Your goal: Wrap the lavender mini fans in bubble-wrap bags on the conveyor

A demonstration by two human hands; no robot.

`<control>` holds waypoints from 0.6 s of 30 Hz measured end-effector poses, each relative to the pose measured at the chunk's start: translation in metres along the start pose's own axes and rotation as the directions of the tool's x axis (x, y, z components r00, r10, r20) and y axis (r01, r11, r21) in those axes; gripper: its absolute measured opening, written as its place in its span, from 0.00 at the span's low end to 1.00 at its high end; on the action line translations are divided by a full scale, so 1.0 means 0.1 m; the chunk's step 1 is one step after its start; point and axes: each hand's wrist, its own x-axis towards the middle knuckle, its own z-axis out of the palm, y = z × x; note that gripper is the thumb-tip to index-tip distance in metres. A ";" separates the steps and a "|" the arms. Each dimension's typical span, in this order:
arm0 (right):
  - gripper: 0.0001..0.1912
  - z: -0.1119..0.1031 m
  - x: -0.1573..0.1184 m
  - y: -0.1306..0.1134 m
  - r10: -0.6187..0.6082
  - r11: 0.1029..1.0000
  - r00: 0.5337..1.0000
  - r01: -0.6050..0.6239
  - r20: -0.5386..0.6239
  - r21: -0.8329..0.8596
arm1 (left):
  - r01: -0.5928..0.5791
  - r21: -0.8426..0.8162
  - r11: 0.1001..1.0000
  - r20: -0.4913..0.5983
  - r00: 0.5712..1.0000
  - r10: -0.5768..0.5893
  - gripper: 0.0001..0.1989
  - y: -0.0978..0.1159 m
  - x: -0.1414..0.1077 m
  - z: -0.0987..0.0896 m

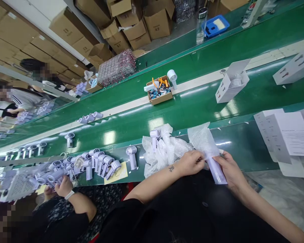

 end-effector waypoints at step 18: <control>0.13 -0.41 -0.27 -0.50 -0.264 0.951 0.901 0.303 0.343 -0.063 | -0.027 -0.263 0.964 0.215 0.973 0.086 0.44 0.43 0.54 -0.38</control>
